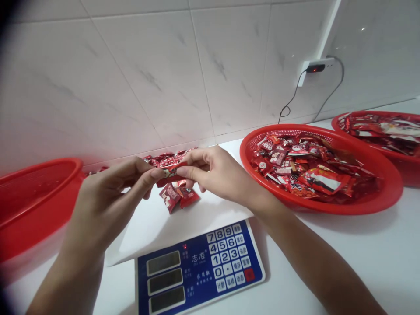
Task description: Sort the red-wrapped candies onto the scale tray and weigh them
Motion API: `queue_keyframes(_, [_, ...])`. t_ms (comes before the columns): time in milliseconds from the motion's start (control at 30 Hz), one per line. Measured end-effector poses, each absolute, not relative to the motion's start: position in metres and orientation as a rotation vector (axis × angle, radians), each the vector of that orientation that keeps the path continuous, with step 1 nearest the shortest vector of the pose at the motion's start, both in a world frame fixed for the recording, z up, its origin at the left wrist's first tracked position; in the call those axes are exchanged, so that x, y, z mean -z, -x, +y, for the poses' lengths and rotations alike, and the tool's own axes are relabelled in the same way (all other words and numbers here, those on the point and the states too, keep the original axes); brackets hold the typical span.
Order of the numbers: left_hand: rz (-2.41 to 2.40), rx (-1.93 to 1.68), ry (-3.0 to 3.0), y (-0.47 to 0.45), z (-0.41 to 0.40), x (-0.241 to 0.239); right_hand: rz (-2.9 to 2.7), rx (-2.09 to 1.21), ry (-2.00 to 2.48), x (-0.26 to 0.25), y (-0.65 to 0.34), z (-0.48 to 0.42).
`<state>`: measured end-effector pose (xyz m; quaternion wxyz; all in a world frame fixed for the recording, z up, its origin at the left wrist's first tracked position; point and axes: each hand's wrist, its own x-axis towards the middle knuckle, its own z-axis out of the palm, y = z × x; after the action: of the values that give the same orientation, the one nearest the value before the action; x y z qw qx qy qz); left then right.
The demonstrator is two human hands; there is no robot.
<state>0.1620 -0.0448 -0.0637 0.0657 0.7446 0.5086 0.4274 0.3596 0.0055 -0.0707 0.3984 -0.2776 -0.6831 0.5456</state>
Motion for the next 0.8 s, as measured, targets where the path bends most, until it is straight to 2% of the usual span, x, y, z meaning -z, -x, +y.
queue_keyframes(233, [1.374,-1.200,-2.103,-0.160,-0.041,0.060,-1.697,-1.548,0.636,0.075,-0.359,0.014])
queue_keyframes(500, [1.458,-1.177,-2.052,-0.150,-0.039,0.058,-1.554,-1.444,0.626,0.082,-0.351,0.013])
queue_keyframes(600, [1.415,-1.199,-1.969,-0.150,-0.037,0.058,-1.541,-1.298,0.592,0.086,-0.350,0.014])
queue_keyframes(800, [1.340,-1.393,-1.869,-0.156,-0.032,0.069,-1.933,-0.739,0.718,0.085,-0.352,0.009])
